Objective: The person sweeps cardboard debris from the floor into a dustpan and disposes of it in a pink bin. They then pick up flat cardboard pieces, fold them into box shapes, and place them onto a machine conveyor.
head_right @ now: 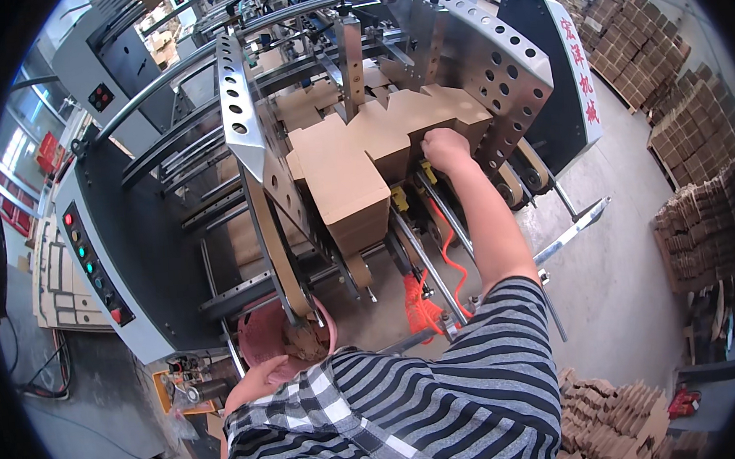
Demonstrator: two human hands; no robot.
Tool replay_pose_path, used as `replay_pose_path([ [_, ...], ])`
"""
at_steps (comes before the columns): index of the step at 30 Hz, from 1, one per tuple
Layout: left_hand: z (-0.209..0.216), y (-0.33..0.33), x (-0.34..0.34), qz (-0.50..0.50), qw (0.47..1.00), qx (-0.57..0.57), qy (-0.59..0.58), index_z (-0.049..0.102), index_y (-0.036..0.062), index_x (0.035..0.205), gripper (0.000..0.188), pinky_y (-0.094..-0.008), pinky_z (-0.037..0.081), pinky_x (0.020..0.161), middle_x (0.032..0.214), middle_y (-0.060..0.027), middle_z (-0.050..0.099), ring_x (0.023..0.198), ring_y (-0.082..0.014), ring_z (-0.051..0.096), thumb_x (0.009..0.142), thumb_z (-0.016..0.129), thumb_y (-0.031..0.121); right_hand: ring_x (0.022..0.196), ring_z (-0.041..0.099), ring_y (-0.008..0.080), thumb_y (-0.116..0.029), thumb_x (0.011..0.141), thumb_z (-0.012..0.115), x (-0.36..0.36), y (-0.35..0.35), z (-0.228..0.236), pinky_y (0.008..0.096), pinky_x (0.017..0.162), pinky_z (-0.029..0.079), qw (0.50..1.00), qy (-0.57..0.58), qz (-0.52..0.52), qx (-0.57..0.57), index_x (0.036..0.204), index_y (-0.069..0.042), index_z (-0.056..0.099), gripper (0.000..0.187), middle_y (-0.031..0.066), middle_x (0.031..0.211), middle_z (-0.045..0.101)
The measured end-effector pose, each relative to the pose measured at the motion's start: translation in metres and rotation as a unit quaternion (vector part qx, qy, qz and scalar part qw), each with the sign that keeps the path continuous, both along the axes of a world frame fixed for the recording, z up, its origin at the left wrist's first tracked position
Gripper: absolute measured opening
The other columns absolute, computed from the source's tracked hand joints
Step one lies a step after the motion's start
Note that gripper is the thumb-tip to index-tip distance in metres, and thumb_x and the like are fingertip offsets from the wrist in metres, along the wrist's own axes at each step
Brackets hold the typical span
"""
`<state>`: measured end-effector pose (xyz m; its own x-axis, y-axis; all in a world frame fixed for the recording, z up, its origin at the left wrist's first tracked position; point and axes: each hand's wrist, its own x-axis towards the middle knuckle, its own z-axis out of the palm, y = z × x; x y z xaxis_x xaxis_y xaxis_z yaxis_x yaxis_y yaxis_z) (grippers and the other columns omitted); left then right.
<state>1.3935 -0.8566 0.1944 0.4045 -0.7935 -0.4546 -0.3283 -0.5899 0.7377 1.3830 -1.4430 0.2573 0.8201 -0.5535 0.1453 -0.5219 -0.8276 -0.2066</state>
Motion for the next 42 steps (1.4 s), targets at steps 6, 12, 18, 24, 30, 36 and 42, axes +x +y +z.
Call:
replay_pose_path([
  [6, 0.0, -0.002, -0.004, -0.002, 1.0, -0.011, -0.016, 0.048, 0.001, 0.127, 0.061, -0.0359, 0.04, 0.097, 0.124, -0.0179, 0.054, 0.116, -0.0327, 0.051, 0.076, 0.07, 0.025, 0.087, 0.062, 0.0346, -0.018, 0.074, 0.055, 0.015, -0.012, -0.002, 0.0422, 0.077, 0.049, 0.997, 0.074, -0.01, -0.026, 0.082, -0.007, 0.069, 0.019, 0.017, 0.089, 0.065],
  [12, -0.006, -0.004, -0.005, 0.027, 1.0, -0.002, -0.003, 0.048, 0.0014, 0.128, 0.063, -0.0355, 0.039, 0.099, 0.126, -0.0188, 0.053, 0.118, -0.0319, 0.05, 0.073, 0.072, 0.019, 0.081, 0.064, 0.0275, -0.02, 0.071, 0.064, -0.01, 0.009, 0.036, 0.0372, 0.072, 0.05, 0.993, 0.121, 0.0, 0.004, 0.081, -0.007, 0.069, 0.017, 0.0129, 0.082, 0.067],
  [18, -0.002, 0.001, -0.008, 0.027, 0.999, 0.023, -0.007, 0.048, 0.0009, 0.127, 0.061, -0.0366, 0.039, 0.098, 0.125, -0.0199, 0.052, 0.117, -0.0326, 0.049, 0.073, 0.071, 0.02, 0.069, 0.065, 0.0223, -0.019, 0.076, 0.06, -0.049, 0.105, 0.044, 0.0332, 0.07, 0.05, 0.9, 0.182, 0.212, 0.335, 0.086, 0.001, 0.067, 0.024, 0.015, 0.073, 0.066],
  [24, 0.009, -0.017, -0.009, 0.011, 1.0, -0.002, -0.014, 0.05, 0.0007, 0.121, 0.057, -0.0382, 0.041, 0.095, 0.118, -0.0211, 0.055, 0.112, -0.0351, 0.052, 0.071, 0.07, 0.019, 0.08, 0.062, 0.0357, -0.025, 0.085, 0.054, -0.038, 0.153, -0.025, 0.0432, 0.072, 0.05, 0.979, 0.048, 0.169, 0.105, 0.082, -0.004, 0.067, 0.025, 0.018, 0.08, 0.065],
  [30, 0.013, -0.011, -0.014, 0.025, 1.0, 0.001, -0.017, 0.051, 0.0014, 0.121, 0.056, -0.0371, 0.041, 0.095, 0.117, -0.0205, 0.056, 0.112, -0.0344, 0.052, 0.071, 0.07, 0.019, 0.077, 0.061, 0.0357, -0.028, 0.086, 0.053, -0.038, 0.158, -0.037, 0.0444, 0.069, 0.05, 0.984, 0.022, 0.141, 0.104, 0.076, -0.005, 0.066, 0.028, 0.0164, 0.076, 0.064],
  [36, -0.002, -0.007, -0.014, 0.019, 1.0, -0.012, -0.006, 0.051, 0.0013, 0.121, 0.055, -0.0366, 0.041, 0.095, 0.118, -0.02, 0.056, 0.112, -0.0338, 0.052, 0.072, 0.069, 0.017, 0.077, 0.061, 0.0365, -0.03, 0.085, 0.053, -0.036, 0.159, -0.044, 0.0445, 0.068, 0.05, 0.984, -0.032, 0.136, 0.114, 0.076, -0.003, 0.066, 0.031, 0.0182, 0.076, 0.063],
  [42, 0.006, -0.015, -0.012, 0.011, 1.0, 0.006, -0.012, 0.051, 0.0006, 0.121, 0.055, -0.0365, 0.041, 0.095, 0.118, -0.0199, 0.056, 0.112, -0.0339, 0.052, 0.072, 0.068, 0.016, 0.077, 0.061, 0.0367, -0.029, 0.082, 0.056, -0.04, 0.155, -0.026, 0.0432, 0.07, 0.05, 0.974, -0.022, 0.09, 0.206, 0.076, -0.003, 0.067, 0.028, 0.0191, 0.08, 0.064],
])
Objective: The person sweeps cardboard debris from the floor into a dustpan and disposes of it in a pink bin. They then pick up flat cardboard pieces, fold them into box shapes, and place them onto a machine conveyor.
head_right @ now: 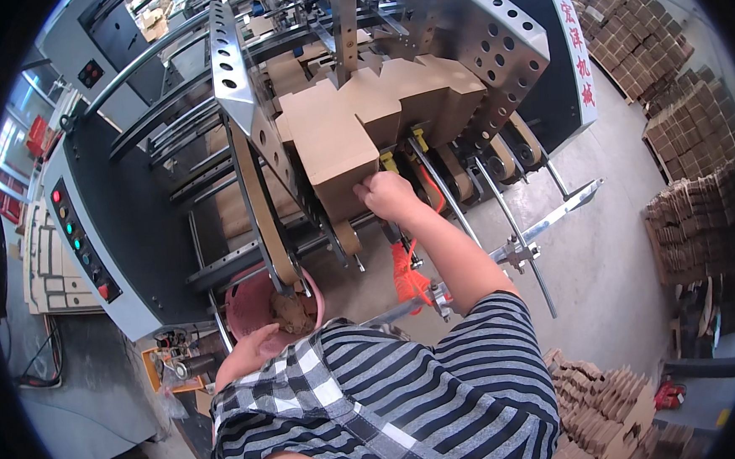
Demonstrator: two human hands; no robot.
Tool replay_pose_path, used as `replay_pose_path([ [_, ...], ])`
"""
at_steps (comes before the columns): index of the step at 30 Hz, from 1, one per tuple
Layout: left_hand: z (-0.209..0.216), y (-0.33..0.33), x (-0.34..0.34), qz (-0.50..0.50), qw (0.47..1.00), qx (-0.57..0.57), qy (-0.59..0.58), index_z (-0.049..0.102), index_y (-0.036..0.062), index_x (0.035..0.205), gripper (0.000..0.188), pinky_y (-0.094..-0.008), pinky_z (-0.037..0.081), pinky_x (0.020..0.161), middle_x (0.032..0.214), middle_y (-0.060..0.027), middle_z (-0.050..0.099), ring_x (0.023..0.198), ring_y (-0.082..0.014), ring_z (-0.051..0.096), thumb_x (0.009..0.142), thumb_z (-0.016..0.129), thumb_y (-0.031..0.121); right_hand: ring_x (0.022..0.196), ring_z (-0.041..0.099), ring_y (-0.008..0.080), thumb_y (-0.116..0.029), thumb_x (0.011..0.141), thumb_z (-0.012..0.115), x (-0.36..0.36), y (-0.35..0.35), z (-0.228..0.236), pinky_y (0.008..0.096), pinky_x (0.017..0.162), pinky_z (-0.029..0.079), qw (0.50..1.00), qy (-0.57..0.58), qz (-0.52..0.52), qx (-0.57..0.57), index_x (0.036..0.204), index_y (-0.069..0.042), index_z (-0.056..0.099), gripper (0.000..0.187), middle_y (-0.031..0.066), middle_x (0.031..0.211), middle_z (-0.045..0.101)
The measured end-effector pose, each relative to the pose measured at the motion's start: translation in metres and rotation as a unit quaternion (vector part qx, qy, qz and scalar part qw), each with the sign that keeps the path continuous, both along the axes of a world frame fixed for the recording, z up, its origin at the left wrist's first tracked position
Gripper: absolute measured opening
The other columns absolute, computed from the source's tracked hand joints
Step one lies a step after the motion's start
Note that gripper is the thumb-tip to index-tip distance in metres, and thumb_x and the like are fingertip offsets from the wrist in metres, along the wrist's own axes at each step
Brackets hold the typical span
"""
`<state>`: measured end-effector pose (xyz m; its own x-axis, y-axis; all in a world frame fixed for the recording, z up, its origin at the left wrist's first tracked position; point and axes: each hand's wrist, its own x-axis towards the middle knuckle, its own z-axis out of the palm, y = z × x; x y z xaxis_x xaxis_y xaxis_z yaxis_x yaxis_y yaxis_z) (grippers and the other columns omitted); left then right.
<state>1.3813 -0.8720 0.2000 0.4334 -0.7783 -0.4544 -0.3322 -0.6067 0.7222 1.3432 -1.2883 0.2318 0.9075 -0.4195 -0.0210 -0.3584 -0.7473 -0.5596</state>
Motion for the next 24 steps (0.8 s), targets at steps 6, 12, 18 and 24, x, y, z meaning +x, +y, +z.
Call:
replay_pose_path([
  [6, -0.01, 0.011, 0.001, 0.001, 1.0, 0.01, 0.02, 0.048, -0.0004, 0.124, 0.057, -0.0357, 0.041, 0.095, 0.122, -0.02, 0.054, 0.115, -0.0334, 0.051, 0.073, 0.069, 0.015, 0.09, 0.062, 0.0342, -0.025, 0.078, 0.054, -0.014, -0.125, 0.017, 0.0422, 0.08, 0.05, 0.971, 0.038, -0.208, -0.108, 0.085, -0.005, 0.069, 0.026, 0.019, 0.092, 0.065],
  [12, -0.005, 0.002, 0.003, -0.001, 1.0, 0.023, 0.014, 0.047, 0.001, 0.128, 0.06, -0.0354, 0.041, 0.097, 0.125, -0.0194, 0.052, 0.115, -0.0332, 0.051, 0.075, 0.07, 0.016, 0.093, 0.061, 0.036, -0.02, 0.079, 0.052, -0.013, -0.244, -0.033, 0.0439, 0.083, 0.048, 0.959, 0.107, -0.155, -0.211, 0.085, -0.003, 0.068, 0.024, 0.0197, 0.094, 0.064],
  [18, -0.006, 0.003, 0.008, 0.01, 0.997, 0.065, 0.048, 0.045, 0.0027, 0.129, 0.061, -0.0354, 0.041, 0.096, 0.124, -0.0189, 0.053, 0.114, -0.0334, 0.052, 0.075, 0.07, 0.017, 0.092, 0.06, 0.0361, -0.022, 0.08, 0.053, -0.005, -0.24, -0.033, 0.0436, 0.081, 0.048, 0.957, 0.126, -0.129, -0.227, 0.087, -0.005, 0.068, 0.024, 0.0184, 0.095, 0.064],
  [24, -0.007, -0.006, 0.011, -0.006, 0.999, 0.047, 0.025, 0.046, 0.0033, 0.129, 0.06, -0.0355, 0.039, 0.098, 0.125, -0.0182, 0.053, 0.116, -0.033, 0.051, 0.076, 0.07, 0.018, 0.094, 0.06, 0.0346, -0.02, 0.078, 0.053, -0.008, -0.244, -0.012, 0.0425, 0.082, 0.048, 0.952, 0.165, -0.128, -0.225, 0.091, -0.005, 0.067, 0.025, 0.019, 0.096, 0.063],
])
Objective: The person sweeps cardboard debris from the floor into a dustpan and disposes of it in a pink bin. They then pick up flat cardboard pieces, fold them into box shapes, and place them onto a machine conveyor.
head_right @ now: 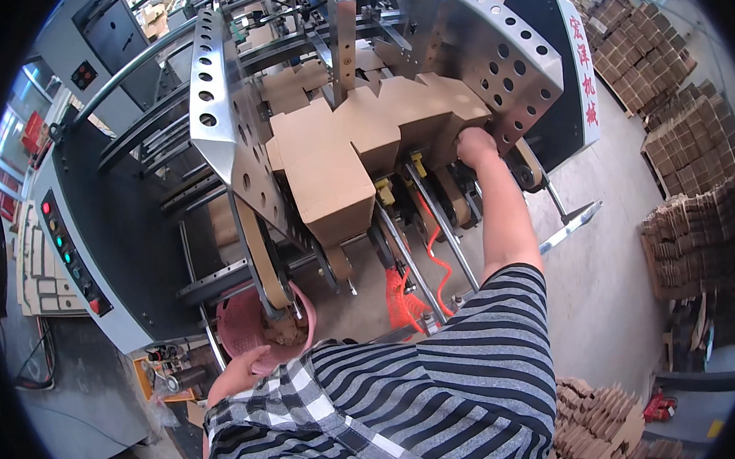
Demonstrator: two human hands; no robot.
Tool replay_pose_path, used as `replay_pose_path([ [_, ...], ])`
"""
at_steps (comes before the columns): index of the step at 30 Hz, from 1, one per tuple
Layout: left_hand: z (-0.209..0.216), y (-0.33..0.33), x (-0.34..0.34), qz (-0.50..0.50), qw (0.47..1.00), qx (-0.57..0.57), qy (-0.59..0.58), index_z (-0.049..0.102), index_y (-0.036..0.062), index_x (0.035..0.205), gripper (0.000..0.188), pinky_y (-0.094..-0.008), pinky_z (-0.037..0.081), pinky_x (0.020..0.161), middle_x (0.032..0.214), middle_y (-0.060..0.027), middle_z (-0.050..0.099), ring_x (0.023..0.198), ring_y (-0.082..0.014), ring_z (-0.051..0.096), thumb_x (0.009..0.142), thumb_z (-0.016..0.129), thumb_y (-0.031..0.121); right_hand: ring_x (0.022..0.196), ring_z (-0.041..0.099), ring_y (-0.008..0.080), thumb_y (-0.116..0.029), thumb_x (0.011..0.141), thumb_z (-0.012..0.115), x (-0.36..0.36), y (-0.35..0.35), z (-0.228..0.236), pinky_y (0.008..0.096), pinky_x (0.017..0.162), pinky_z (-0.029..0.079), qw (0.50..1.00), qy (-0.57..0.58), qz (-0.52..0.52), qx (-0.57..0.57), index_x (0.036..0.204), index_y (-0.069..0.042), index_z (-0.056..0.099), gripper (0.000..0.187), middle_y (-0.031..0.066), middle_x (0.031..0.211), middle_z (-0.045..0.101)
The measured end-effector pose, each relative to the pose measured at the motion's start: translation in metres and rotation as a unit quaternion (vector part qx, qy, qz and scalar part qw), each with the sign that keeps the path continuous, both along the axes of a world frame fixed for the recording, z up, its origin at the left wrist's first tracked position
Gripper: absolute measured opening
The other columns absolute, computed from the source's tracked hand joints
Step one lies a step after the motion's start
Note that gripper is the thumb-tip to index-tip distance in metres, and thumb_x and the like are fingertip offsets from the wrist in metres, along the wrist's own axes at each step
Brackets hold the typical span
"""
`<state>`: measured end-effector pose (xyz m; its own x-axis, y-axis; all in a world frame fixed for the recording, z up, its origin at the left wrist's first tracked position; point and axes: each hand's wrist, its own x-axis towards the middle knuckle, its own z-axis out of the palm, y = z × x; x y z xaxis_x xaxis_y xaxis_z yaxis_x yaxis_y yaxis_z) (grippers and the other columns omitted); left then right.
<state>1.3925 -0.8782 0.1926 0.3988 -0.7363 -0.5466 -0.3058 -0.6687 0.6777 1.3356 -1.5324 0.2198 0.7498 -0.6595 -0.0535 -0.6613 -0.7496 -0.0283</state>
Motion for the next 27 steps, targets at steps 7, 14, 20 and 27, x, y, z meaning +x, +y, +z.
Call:
replay_pose_path([
  [7, 0.002, 0.006, -0.005, 0.011, 1.0, -0.011, -0.019, 0.047, 0.0019, 0.128, 0.06, -0.0361, 0.038, 0.099, 0.127, -0.0183, 0.052, 0.118, -0.0328, 0.049, 0.076, 0.069, 0.023, 0.094, 0.062, 0.0324, -0.022, 0.074, 0.058, -0.002, 0.018, 0.048, 0.0418, 0.082, 0.049, 0.999, 0.026, 0.001, 0.022, 0.087, -0.007, 0.069, 0.022, 0.0167, 0.096, 0.065],
  [14, -0.002, 0.015, -0.015, 0.023, 0.998, -0.039, -0.035, 0.048, 0.001, 0.126, 0.059, -0.0376, 0.041, 0.096, 0.122, -0.0193, 0.055, 0.112, -0.0344, 0.053, 0.077, 0.069, 0.026, 0.086, 0.063, 0.0341, -0.022, 0.071, 0.062, 0.001, -0.003, 0.036, 0.0415, 0.078, 0.05, 0.998, 0.017, 0.043, -0.047, 0.085, 0.002, 0.067, 0.028, 0.0219, 0.088, 0.065],
  [20, -0.008, 0.029, -0.02, 0.032, 0.995, -0.055, -0.076, 0.047, 0.007, 0.128, 0.067, -0.0381, 0.045, 0.09, 0.117, -0.0178, 0.058, 0.108, -0.033, 0.056, 0.074, 0.068, 0.039, 0.073, 0.061, 0.0246, -0.009, 0.069, 0.066, 0.009, 0.047, 0.089, 0.0372, 0.067, 0.05, 0.997, 0.068, 0.012, 0.048, 0.092, 0.004, 0.064, 0.026, 0.015, 0.08, 0.065],
  [27, -0.024, 0.063, -0.037, 0.087, 0.987, -0.074, -0.109, 0.049, 0.008, 0.126, 0.066, -0.0391, 0.046, 0.087, 0.114, -0.0178, 0.059, 0.104, -0.0337, 0.057, 0.072, 0.069, 0.041, 0.059, 0.059, 0.0099, -0.013, 0.071, 0.07, 0.013, 0.228, 0.213, 0.025, 0.058, 0.047, 0.919, -0.048, 0.248, 0.303, 0.078, 0.003, 0.066, 0.018, 0.0062, 0.063, 0.061],
])
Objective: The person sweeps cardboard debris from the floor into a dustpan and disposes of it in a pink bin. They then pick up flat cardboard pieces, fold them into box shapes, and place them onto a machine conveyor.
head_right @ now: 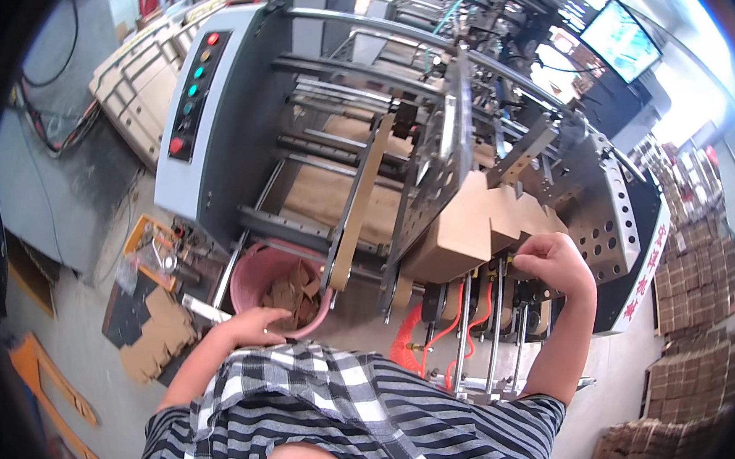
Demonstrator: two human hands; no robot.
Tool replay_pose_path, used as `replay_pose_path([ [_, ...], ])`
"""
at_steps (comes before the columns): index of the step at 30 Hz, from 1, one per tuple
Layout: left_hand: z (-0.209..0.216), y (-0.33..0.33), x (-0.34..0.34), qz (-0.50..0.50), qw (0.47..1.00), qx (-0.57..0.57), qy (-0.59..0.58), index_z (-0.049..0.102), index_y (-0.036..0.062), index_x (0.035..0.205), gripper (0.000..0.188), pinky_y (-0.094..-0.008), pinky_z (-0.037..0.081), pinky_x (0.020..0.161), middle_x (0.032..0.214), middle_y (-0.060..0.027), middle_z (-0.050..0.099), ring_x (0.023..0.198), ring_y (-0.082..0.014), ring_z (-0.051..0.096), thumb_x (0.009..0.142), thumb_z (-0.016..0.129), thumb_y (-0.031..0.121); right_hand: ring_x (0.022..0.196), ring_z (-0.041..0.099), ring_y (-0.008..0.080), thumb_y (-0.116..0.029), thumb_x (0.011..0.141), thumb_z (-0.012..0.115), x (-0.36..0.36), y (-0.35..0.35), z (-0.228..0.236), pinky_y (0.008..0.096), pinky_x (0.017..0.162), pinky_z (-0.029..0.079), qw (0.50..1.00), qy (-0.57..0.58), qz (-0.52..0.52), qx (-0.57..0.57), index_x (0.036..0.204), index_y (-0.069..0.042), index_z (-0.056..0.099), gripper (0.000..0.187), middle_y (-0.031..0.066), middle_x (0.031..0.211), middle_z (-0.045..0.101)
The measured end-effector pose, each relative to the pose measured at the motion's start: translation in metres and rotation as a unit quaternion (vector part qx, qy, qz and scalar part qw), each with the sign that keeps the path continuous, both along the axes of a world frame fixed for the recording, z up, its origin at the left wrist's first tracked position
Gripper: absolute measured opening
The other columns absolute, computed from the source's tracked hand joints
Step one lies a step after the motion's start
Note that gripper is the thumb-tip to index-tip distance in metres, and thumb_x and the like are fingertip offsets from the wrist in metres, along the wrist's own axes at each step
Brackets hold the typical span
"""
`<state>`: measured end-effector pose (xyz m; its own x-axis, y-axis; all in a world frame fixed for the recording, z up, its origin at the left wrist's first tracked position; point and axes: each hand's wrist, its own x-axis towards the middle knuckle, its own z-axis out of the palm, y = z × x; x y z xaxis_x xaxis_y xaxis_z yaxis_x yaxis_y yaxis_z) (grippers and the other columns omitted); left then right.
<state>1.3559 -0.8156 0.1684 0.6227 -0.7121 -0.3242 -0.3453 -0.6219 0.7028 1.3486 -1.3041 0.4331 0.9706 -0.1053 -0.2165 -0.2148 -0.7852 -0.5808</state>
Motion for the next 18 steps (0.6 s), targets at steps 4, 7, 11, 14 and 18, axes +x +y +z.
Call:
replay_pose_path([
  [4, -0.004, 0.012, -0.007, 0.018, 1.0, -0.009, 0.02, 0.047, 0.002, 0.127, 0.065, -0.0381, 0.043, 0.094, 0.121, -0.02, 0.055, 0.111, -0.035, 0.053, 0.076, 0.069, 0.035, 0.062, 0.061, 0.0109, -0.013, 0.072, 0.072, 0.037, 0.105, -0.023, 0.0251, 0.059, 0.049, 0.934, 0.061, 0.337, 0.096, 0.092, 0.002, 0.063, 0.026, 0.0068, 0.07, 0.064],
  [7, 0.004, 0.008, -0.02, 0.052, 0.997, -0.015, 0.058, 0.045, 0.003, 0.129, 0.065, -0.0377, 0.041, 0.096, 0.124, -0.0192, 0.053, 0.114, -0.0329, 0.051, 0.075, 0.068, 0.033, 0.073, 0.064, 0.0243, -0.021, 0.072, 0.071, 0.061, 0.165, -0.067, 0.0331, 0.068, 0.051, 0.885, 0.108, 0.452, 0.008, 0.102, -0.001, 0.061, 0.037, 0.0135, 0.08, 0.066],
  [11, -0.014, 0.032, -0.066, 0.125, 0.99, -0.034, 0.055, 0.048, 0.0066, 0.128, 0.064, -0.038, 0.041, 0.097, 0.124, -0.017, 0.053, 0.114, -0.0323, 0.052, 0.074, 0.069, 0.033, 0.093, 0.06, 0.0335, -0.027, 0.071, 0.067, 0.062, 0.225, -0.136, 0.0417, 0.081, 0.047, 0.827, 0.122, 0.534, -0.126, 0.111, -0.004, 0.057, 0.047, 0.017, 0.095, 0.064],
  [14, -0.012, 0.059, -0.101, 0.2, 0.976, -0.041, 0.082, 0.049, 0.0073, 0.128, 0.063, -0.0383, 0.042, 0.095, 0.121, -0.0179, 0.055, 0.111, -0.0332, 0.054, 0.073, 0.07, 0.03, 0.096, 0.059, 0.0335, -0.027, 0.071, 0.066, 0.043, 0.254, -0.16, 0.0424, 0.083, 0.047, 0.812, 0.142, 0.547, -0.144, 0.113, -0.004, 0.057, 0.048, 0.017, 0.097, 0.063],
  [18, -0.015, 0.079, -0.121, 0.267, 0.959, -0.061, 0.076, 0.049, 0.0064, 0.127, 0.063, -0.0377, 0.043, 0.094, 0.119, -0.0179, 0.056, 0.109, -0.0328, 0.055, 0.071, 0.072, 0.025, 0.092, 0.06, 0.0333, -0.027, 0.071, 0.065, 0.005, 0.265, -0.208, 0.0426, 0.081, 0.048, 0.826, 0.144, 0.53, -0.124, 0.104, -0.004, 0.058, 0.041, 0.0161, 0.095, 0.063],
])
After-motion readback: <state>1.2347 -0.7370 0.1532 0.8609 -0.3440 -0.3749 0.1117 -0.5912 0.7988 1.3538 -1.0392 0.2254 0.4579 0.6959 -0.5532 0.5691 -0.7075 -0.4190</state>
